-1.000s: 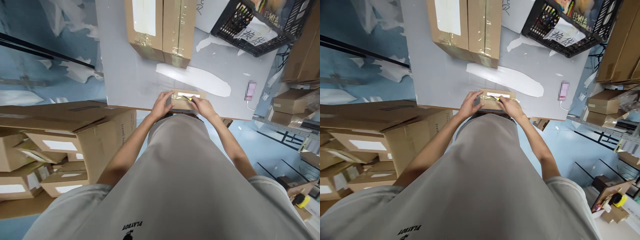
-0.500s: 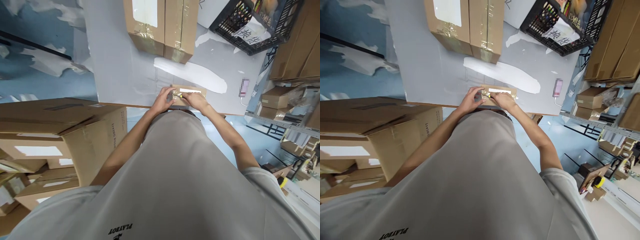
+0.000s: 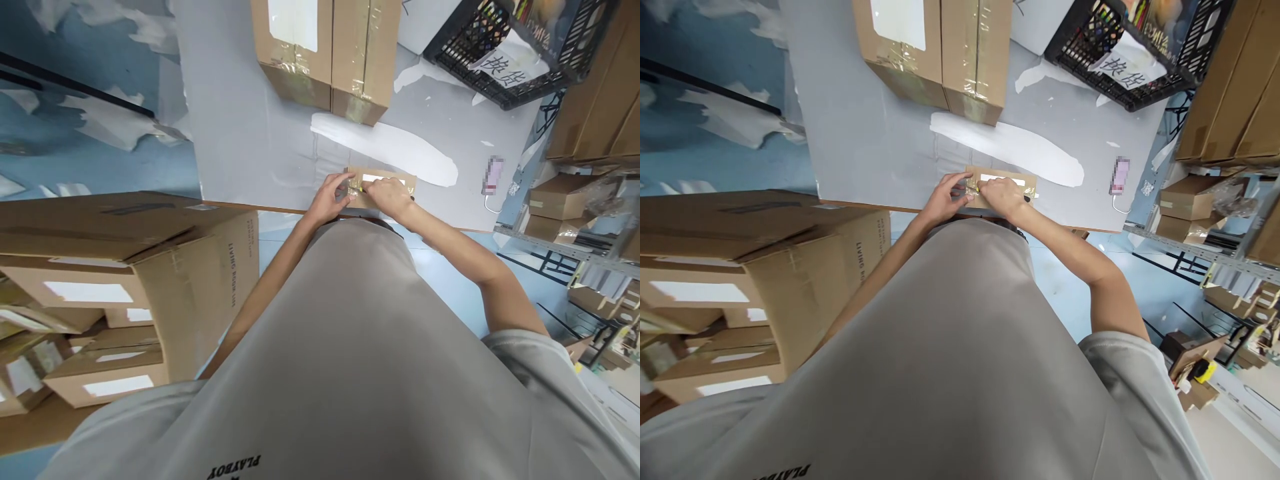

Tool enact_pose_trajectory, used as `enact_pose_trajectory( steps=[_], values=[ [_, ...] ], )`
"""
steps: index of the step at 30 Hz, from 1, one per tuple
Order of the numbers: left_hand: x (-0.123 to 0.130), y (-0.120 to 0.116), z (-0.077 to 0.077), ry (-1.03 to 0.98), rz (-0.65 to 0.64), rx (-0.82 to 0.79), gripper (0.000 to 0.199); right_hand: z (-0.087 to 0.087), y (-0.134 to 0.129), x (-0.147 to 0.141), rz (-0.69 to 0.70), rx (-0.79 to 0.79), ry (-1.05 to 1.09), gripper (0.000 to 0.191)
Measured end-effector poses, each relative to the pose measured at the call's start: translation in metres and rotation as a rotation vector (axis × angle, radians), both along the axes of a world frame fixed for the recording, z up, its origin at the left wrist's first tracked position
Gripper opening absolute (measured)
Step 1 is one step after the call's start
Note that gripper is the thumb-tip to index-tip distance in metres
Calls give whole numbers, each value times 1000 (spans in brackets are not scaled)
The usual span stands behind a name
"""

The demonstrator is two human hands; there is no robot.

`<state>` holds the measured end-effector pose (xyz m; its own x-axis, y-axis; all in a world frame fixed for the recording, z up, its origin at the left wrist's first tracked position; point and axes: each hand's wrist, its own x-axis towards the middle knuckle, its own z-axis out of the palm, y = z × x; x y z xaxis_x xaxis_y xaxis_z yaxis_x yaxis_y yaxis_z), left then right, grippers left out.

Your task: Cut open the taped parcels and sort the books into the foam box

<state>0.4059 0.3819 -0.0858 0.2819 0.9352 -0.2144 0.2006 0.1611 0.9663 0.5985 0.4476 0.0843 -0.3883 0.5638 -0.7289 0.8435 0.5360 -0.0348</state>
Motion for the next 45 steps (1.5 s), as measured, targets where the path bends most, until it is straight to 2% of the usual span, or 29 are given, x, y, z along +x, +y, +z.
enact_pose_trajectory(
  steps=[3,6,10,16,23,29,36,41,45],
  values=[
    [2,-2,2,20,22,-12,69,1,1,32,-61,-12,-14,43],
    [4,-4,2,25,56,-37,69,10,2,73,-104,-8,-40,44],
    [9,-7,2,27,100,-65,69,19,2,111,-94,-22,-127,46],
    [14,-12,4,63,175,-108,68,8,2,133,-82,-33,-57,53],
    [24,-15,7,126,189,-131,65,3,2,166,-101,-57,-43,54],
    [34,-17,12,178,231,-131,67,-6,4,186,-121,-78,29,44],
    [44,-20,13,182,293,-164,73,-18,7,214,-103,-83,102,41],
    [42,-18,16,207,299,-144,77,-31,1,233,-47,-75,146,47],
    [39,-17,15,216,281,-143,77,-48,-10,242,-83,-55,207,48]
  ],
)
